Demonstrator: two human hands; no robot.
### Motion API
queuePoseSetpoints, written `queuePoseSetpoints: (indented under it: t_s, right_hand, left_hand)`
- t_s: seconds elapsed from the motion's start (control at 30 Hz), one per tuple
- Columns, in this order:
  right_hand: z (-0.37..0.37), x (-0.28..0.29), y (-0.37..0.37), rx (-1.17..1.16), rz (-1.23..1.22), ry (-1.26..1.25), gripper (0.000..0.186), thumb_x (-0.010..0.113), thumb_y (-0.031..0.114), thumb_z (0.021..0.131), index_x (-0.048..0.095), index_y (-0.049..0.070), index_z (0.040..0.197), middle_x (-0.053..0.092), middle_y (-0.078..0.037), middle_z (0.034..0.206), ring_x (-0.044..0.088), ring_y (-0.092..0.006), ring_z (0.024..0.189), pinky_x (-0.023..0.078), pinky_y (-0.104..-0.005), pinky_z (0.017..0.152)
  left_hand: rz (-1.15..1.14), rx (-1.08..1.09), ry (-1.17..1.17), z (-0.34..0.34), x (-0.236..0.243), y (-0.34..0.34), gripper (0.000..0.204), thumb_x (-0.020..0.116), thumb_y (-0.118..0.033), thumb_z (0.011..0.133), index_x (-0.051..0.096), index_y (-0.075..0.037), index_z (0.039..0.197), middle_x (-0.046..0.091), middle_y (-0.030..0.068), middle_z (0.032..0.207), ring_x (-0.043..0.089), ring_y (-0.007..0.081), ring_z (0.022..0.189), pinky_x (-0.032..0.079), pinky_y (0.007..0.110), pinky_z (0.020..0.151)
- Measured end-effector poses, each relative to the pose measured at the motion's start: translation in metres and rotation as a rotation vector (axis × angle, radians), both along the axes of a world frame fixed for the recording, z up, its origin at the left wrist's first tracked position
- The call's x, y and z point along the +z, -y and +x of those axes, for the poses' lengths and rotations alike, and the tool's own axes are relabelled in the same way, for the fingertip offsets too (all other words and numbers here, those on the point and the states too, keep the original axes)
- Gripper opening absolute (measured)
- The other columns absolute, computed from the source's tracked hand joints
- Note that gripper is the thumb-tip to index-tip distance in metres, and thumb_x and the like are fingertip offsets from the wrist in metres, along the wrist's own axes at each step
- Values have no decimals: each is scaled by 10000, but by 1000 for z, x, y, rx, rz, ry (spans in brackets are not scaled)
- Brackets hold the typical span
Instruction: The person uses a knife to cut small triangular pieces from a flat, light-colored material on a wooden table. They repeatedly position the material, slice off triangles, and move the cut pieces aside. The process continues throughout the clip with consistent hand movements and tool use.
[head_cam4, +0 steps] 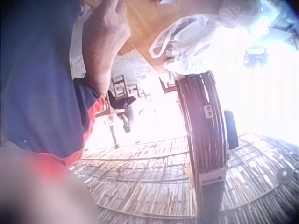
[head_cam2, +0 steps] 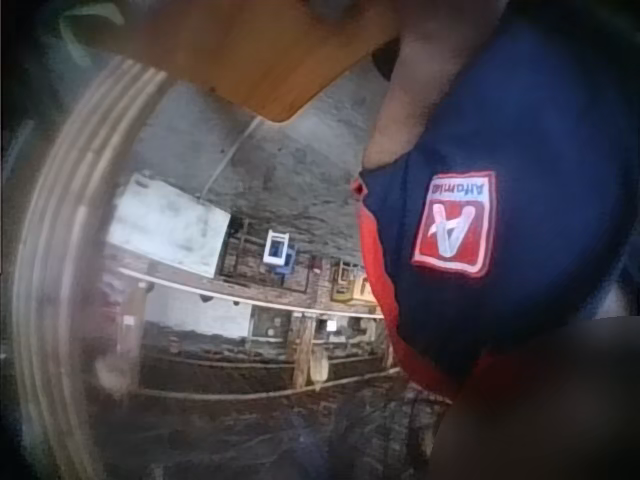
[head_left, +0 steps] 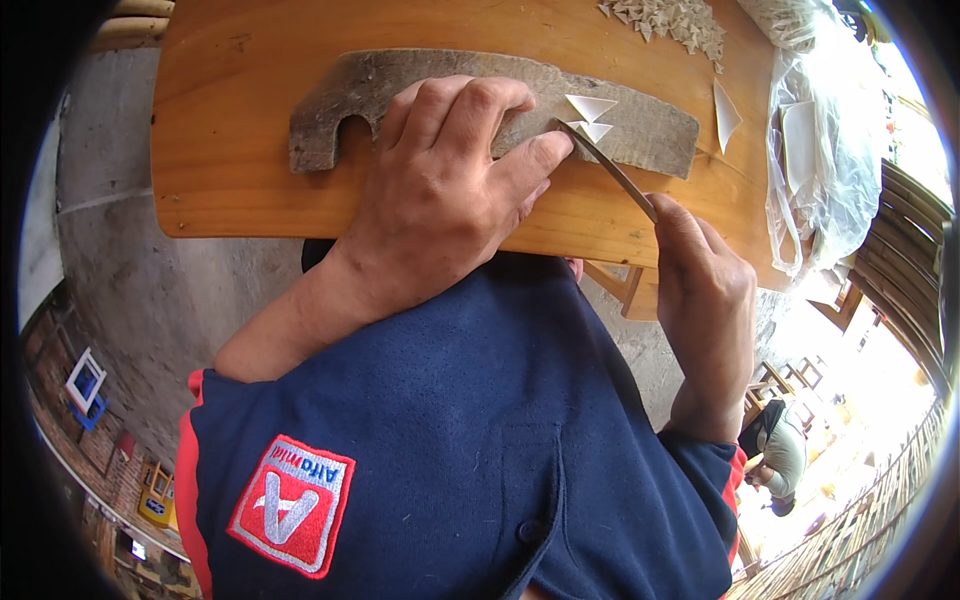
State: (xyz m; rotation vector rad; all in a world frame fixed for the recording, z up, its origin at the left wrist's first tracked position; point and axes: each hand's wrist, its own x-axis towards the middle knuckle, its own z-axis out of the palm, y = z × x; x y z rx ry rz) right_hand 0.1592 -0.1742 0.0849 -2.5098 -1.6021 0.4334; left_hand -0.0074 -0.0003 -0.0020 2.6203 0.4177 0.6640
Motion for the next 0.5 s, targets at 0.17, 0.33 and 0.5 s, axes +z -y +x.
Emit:
queuePoseSetpoints:
  t_s: [0.17, 0.33, 0.5]
  right_hand:
    - [0, -3, 3, -30, 38, -68, 193, 648, 6, 1012, 723, 11, 1189, 729, -180, 875, 726, -335, 730, 555, -382, 660]
    - [-1, -8, 15, -137, 87, -194, 176, 648, 31, 1024, 713, 4, 1186, 620, -111, 709, 617, -235, 606, 480, -334, 598]
    - [0, -12, 29, -216, 159, -245, 175, 647, 52, 1035, 712, -1, 1189, 563, -47, 679, 563, -108, 614, 454, -284, 590]
  left_hand:
    - [-10, 0, 6, -1, 0, 0, 378, 808, -168, 851, 768, -183, 1227, 625, 64, 1274, 537, 268, 1151, 447, 417, 1012]
    - [-23, 13, 14, 0, 2, 0, 387, 813, -171, 853, 760, -178, 1236, 628, 66, 1259, 543, 275, 1145, 451, 415, 1006]
    - [-40, 38, -1, 5, 9, 2, 361, 816, -170, 857, 754, -168, 1213, 627, 73, 1228, 562, 283, 1100, 457, 422, 982]
